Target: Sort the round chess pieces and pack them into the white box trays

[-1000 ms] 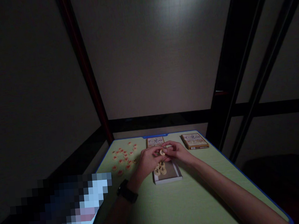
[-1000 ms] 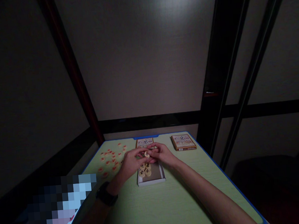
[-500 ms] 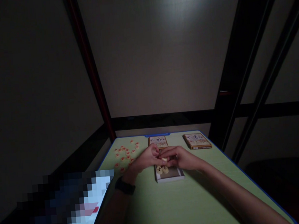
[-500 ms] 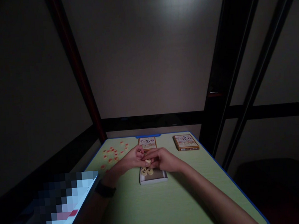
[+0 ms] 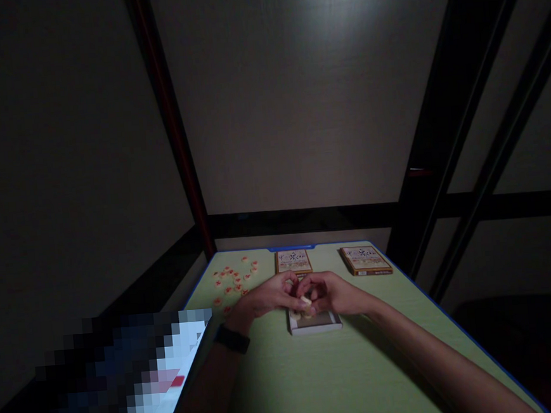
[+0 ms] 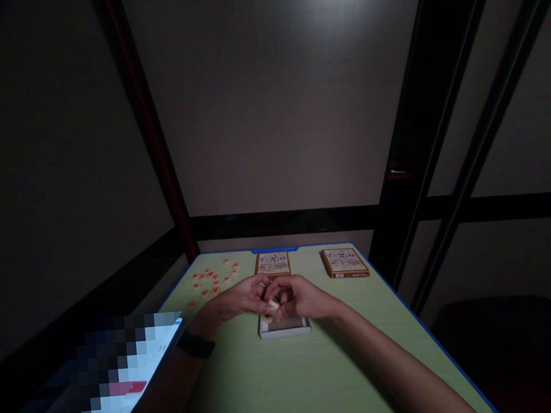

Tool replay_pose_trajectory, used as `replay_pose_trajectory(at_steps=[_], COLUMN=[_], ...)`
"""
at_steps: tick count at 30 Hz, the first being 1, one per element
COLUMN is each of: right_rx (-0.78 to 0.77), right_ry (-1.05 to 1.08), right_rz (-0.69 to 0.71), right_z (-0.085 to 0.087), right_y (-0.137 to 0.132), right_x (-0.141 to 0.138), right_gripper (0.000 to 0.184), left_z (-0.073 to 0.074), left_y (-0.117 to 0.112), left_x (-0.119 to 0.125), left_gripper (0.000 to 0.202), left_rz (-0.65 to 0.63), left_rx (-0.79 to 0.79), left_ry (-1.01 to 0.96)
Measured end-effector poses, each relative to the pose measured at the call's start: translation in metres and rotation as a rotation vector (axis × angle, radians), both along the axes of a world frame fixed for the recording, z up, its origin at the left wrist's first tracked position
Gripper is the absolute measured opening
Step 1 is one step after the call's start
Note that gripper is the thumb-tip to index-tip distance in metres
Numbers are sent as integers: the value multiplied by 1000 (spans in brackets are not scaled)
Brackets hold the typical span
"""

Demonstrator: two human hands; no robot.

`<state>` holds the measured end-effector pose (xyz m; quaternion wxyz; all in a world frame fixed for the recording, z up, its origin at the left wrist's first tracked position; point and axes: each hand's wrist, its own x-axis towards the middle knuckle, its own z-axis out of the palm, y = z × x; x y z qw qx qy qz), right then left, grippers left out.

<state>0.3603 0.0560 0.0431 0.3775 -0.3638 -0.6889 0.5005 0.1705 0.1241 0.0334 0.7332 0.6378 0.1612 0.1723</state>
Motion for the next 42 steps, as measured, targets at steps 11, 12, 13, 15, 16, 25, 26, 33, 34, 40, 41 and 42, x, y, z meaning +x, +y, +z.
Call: replay_pose_trajectory(at_steps=[11,12,13,15,16,25,26,33,34,40,41,42], right_rx=[16,15,17,41,63,87,90,265,325,601,614,615], right_ry=[4,1,-8,-44,-67,-100,-101,-191,-232,-434,-470,-509], right_rz=[-138,-128,-115,-94,-93,-136,-142,-167,-188,-205,-201,-197], right_z=[2,2,2,2,2,-3,-3,-1,0,4,4,4], right_y=[4,4,3,0,-1,2,2,-1,-1,-6,-6,-7], right_x=[10,9,7,3,1,1,1,0,-1,-4,-4,-5], right_gripper=[37,35,33,25,23,26,27,36,33,20,24,27], left_z=[1,0,-2,-7,-8,-8,-8,-9,-9,-5,-2,0], left_y=[4,5,6,8,9,9,9,12,12,12,12,13], left_x=[-5,-4,-4,-2,-1,-2,-2,0,0,-4,-7,-9], left_gripper=[61,61,61,61,61,53,53,57,57,59,60,59], left_rz=[25,23,18,5,-3,36,45,130,136,111,96,91], left_rx=[2,6,10,20,25,15,12,32,37,49,55,71], left_ry=[-38,-40,-41,-38,-37,-84,-87,-79,-76,-27,-10,8])
